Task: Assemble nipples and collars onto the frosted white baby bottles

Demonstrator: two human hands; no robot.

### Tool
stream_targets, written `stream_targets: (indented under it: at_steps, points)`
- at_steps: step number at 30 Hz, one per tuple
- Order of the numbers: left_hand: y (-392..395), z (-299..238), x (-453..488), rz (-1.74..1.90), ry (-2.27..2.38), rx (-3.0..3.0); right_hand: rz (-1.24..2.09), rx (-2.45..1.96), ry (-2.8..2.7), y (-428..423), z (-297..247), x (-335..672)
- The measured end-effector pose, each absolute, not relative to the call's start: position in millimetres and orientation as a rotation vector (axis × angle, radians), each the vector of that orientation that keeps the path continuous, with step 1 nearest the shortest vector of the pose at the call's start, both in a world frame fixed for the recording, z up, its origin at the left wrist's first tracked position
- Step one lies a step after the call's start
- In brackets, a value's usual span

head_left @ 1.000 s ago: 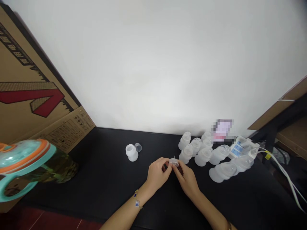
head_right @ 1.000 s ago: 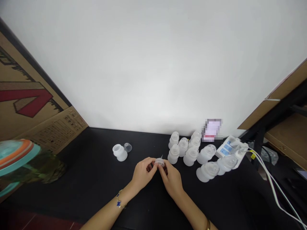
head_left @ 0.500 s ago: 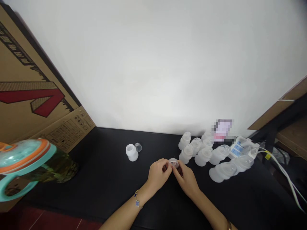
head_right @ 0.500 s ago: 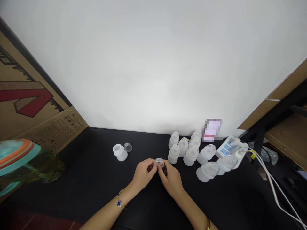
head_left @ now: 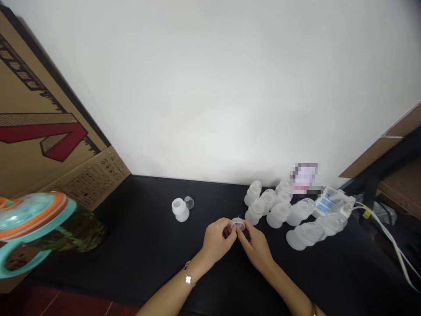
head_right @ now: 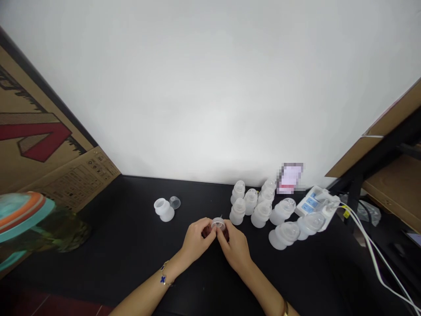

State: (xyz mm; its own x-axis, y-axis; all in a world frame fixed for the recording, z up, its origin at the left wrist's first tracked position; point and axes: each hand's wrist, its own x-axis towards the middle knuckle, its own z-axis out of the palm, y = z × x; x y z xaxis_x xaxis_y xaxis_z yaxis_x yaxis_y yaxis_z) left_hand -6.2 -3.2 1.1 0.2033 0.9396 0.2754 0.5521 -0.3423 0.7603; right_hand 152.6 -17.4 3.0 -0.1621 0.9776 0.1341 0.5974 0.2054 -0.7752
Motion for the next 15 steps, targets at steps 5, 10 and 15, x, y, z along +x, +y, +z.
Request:
stream_targets:
  at_steps: [5,10,15]
  points:
    - [-3.4,0.6,-6.0,1.004,1.395,1.974,0.781,-1.476,-1.852,-17.3,3.4,152.5]
    - [-3.3,0.1,-6.2,0.996,1.416,1.977,0.782,-1.466,-1.844,-17.3,3.3,152.5]
    - [-3.0,0.2,-6.2,0.991,1.424,1.984,0.749,-1.446,-1.856,-17.6,0.6,153.2]
